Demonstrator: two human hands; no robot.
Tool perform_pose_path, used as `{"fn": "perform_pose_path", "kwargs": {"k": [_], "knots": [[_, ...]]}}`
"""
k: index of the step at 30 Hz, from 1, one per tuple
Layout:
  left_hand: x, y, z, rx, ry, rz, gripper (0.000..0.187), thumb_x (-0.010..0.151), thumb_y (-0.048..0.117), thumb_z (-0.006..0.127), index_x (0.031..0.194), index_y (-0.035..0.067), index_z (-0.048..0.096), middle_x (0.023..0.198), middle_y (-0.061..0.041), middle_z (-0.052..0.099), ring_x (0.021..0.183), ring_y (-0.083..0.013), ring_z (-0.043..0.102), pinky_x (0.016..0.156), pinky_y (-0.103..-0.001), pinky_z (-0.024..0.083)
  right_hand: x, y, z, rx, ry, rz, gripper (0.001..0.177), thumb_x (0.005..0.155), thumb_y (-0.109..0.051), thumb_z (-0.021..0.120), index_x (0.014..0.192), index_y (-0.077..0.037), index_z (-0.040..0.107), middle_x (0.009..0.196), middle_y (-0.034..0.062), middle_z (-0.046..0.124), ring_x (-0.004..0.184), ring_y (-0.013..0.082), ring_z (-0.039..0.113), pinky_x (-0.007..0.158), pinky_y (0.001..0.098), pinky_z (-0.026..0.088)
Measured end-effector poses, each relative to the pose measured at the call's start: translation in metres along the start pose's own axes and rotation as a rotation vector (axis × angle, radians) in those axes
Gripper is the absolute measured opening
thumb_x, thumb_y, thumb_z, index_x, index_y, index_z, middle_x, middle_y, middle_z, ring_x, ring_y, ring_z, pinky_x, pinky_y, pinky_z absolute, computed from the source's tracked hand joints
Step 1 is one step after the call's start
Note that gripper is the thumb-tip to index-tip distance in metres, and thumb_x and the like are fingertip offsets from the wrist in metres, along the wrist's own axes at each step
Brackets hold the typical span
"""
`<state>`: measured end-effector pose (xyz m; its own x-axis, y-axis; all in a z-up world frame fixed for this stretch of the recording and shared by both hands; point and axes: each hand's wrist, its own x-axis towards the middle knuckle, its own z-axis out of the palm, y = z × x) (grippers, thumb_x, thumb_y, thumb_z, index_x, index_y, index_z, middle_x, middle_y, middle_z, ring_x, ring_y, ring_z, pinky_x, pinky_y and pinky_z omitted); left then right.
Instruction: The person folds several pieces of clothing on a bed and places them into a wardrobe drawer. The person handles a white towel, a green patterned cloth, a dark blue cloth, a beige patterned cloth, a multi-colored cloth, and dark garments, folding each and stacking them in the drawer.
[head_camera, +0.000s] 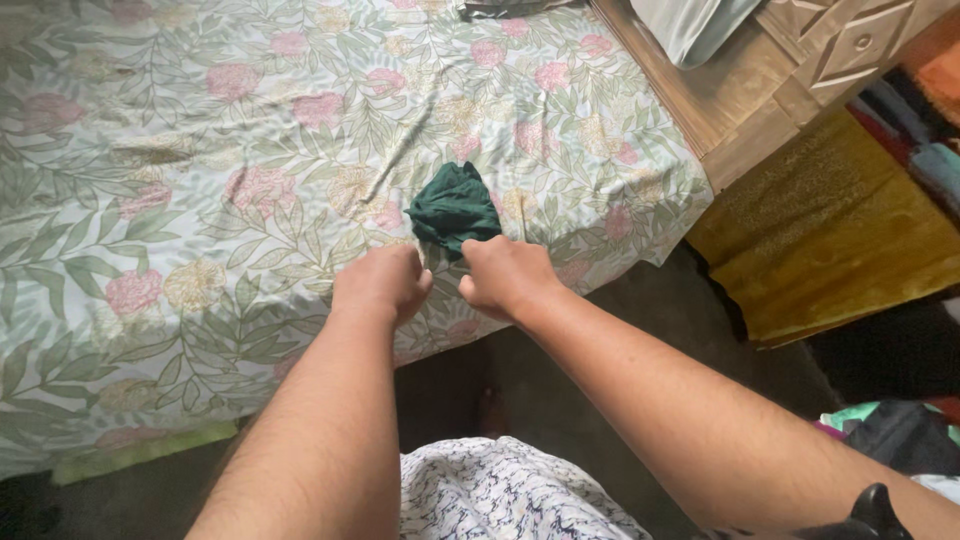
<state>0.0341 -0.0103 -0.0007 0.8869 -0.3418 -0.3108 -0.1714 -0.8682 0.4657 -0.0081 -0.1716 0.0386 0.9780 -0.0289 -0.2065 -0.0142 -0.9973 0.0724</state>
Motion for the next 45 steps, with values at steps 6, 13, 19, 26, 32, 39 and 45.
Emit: {"fn": "perform_pose_path", "kwargs": {"k": [6, 13, 19, 26, 32, 39, 45], "knots": [[0.064, 0.019, -0.001, 0.028, -0.054, -0.011, 0.031, 0.092, 0.045, 0.067, 0.106, 0.02, 0.079, 0.115, -0.01, 0.075, 0.11, -0.0312, 0.07, 0.093, -0.047, 0.056, 0.059, 0.028, 0.002, -0.115, -0.142, -0.092, 0.027, 0.082, -0.03, 0.065, 0.101, -0.011, 0.071, 0.099, 0.0155, 0.075, 0.096, 0.0363, 0.073, 0.082, 0.0513, 0.058], [0.159, 0.045, 0.022, -0.435, 0.122, -0.462, 0.035, 0.089, 0.048, 0.069, 0.11, 0.021, 0.077, 0.116, -0.01, 0.074, 0.111, -0.0322, 0.07, 0.095, -0.049, 0.054, 0.14, 0.092, 0.008, -0.081, -0.263, -0.068, 0.032, 0.084, -0.033, 0.066, 0.106, -0.009, 0.069, 0.103, 0.0174, 0.072, 0.101, 0.0375, 0.071, 0.085, 0.052, 0.056], [0.225, 0.049, 0.074, -0.636, 0.144, -0.737, 0.049, 0.082, 0.051, 0.077, 0.116, 0.017, 0.073, 0.12, -0.011, 0.072, 0.114, -0.0311, 0.068, 0.096, -0.048, 0.053, 0.189, 0.15, 0.04, -0.074, -0.332, -0.042, 0.034, 0.085, -0.032, 0.065, 0.11, -0.011, 0.069, 0.107, 0.0189, 0.073, 0.103, 0.0382, 0.071, 0.088, 0.0518, 0.056], [0.272, 0.038, 0.106, -0.638, 0.137, -0.907, 0.08, 0.076, 0.054, 0.083, 0.138, 0.014, 0.055, 0.141, -0.02, 0.054, 0.129, -0.0408, 0.053, 0.106, -0.051, 0.045, 0.244, 0.17, 0.071, -0.057, -0.444, -0.081, 0.033, 0.084, -0.033, 0.065, 0.109, -0.013, 0.071, 0.106, 0.019, 0.073, 0.103, 0.0383, 0.07, 0.088, 0.0525, 0.056], [0.291, 0.024, 0.133, -0.72, 0.064, -1.043, 0.105, 0.07, 0.057, 0.09, 0.15, 0.01, 0.04, 0.151, -0.027, 0.043, 0.139, -0.0464, 0.044, 0.115, -0.054, 0.039, 0.258, 0.17, 0.088, -0.053, -0.48, -0.13, 0.034, 0.085, -0.034, 0.064, 0.109, -0.012, 0.071, 0.107, 0.0181, 0.074, 0.103, 0.0378, 0.071, 0.088, 0.0524, 0.056], [0.318, 0.016, 0.165, -0.865, -0.017, -1.072, 0.116, 0.067, 0.051, 0.092, 0.156, 0.013, 0.028, 0.157, -0.024, 0.037, 0.143, -0.0415, 0.041, 0.116, -0.053, 0.039, 0.259, 0.189, 0.097, 0.015, -0.536, -0.101, 0.037, 0.082, -0.034, 0.068, 0.112, -0.012, 0.07, 0.107, 0.0165, 0.073, 0.106, 0.0358, 0.069, 0.089, 0.0503, 0.055], [0.332, 0.012, 0.181, -0.856, -0.052, -1.05, 0.115, 0.073, 0.05, 0.09, 0.158, 0.008, 0.026, 0.158, -0.025, 0.037, 0.144, -0.041, 0.042, 0.117, -0.05, 0.038, 0.268, 0.205, 0.101, -0.002, -0.568, -0.074, 0.037, 0.083, -0.035, 0.065, 0.112, -0.013, 0.069, 0.108, 0.0151, 0.073, 0.105, 0.0351, 0.07, 0.088, 0.0516, 0.056]]}}
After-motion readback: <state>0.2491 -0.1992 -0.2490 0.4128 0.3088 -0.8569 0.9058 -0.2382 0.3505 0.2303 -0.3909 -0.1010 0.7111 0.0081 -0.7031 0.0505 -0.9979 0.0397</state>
